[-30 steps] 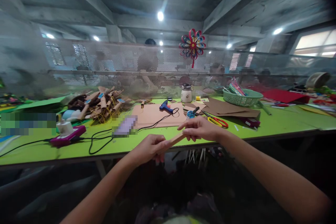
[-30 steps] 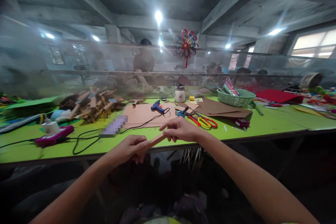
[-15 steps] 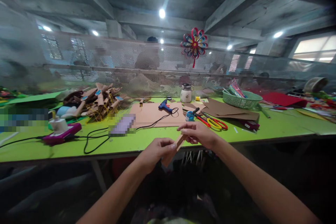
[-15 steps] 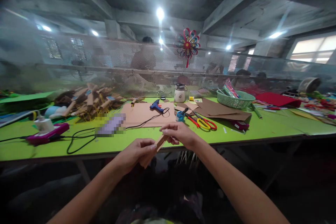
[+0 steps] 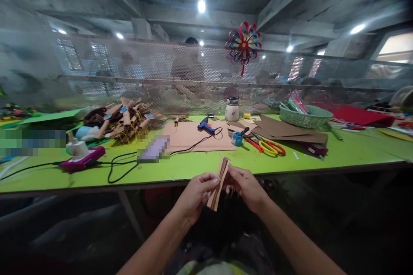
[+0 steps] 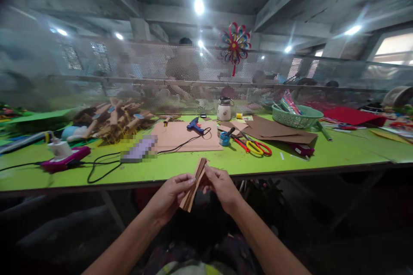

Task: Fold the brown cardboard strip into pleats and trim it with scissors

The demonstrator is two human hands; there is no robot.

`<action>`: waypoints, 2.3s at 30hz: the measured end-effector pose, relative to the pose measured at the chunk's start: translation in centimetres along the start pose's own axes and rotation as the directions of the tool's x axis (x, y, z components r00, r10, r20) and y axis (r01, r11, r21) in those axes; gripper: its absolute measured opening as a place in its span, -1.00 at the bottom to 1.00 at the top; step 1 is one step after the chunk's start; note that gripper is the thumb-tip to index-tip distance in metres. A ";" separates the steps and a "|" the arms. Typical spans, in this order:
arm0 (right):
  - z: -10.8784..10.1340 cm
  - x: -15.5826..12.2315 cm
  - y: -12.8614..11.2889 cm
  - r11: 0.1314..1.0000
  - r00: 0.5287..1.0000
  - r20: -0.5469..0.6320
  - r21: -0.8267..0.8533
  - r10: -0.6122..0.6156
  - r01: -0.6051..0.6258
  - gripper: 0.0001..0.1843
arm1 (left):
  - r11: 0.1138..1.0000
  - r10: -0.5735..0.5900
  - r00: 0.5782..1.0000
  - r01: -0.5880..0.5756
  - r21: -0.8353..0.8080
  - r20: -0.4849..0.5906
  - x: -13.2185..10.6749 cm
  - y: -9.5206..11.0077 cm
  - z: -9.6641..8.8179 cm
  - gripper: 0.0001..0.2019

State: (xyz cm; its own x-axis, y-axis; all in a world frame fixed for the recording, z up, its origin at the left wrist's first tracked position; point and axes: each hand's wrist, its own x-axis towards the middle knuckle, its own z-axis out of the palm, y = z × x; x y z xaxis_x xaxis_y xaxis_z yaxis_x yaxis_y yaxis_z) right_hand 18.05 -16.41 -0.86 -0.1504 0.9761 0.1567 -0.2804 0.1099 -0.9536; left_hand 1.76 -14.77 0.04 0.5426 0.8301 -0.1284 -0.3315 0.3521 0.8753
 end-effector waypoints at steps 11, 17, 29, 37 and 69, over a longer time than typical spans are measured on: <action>-0.4 0.4 -1.0 0.987 0.994 -0.089 -0.154 -0.070 0.056 -0.53 | 1.000 0.008 1.000 -0.007 -0.030 0.019 -0.3 -0.6 0.7 -0.72; -1.4 -0.2 -2.2 0.959 0.992 -0.021 -0.257 -0.128 0.118 -0.63 | 0.998 0.025 0.995 -0.020 -0.060 0.099 -0.8 -0.1 0.7 -0.69; -1.9 0.2 -3.3 0.982 0.975 0.190 -0.121 -0.118 0.142 -0.33 | 0.990 -0.051 0.986 0.070 -0.119 0.159 -0.9 -0.3 0.0 -0.73; -3.5 0.8 -5.4 0.934 0.909 0.415 -0.310 -0.034 0.176 -0.51 | 0.990 -0.143 0.962 0.141 0.021 0.233 -0.9 0.9 -0.2 -0.67; -0.2 1.9 -1.3 0.902 0.982 0.185 -0.417 -0.040 0.115 -0.62 | 0.931 0.351 0.924 -0.327 0.162 -0.150 1.9 0.4 -0.6 -0.65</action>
State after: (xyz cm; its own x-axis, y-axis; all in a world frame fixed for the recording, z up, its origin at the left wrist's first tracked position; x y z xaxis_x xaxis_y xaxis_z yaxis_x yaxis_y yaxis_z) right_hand 18.34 -14.67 0.61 -0.3115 0.9196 0.2395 0.1247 0.2894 -0.9490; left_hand 2.23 -12.78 -0.14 0.2696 0.9557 0.1181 -0.3611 -0.0134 0.9324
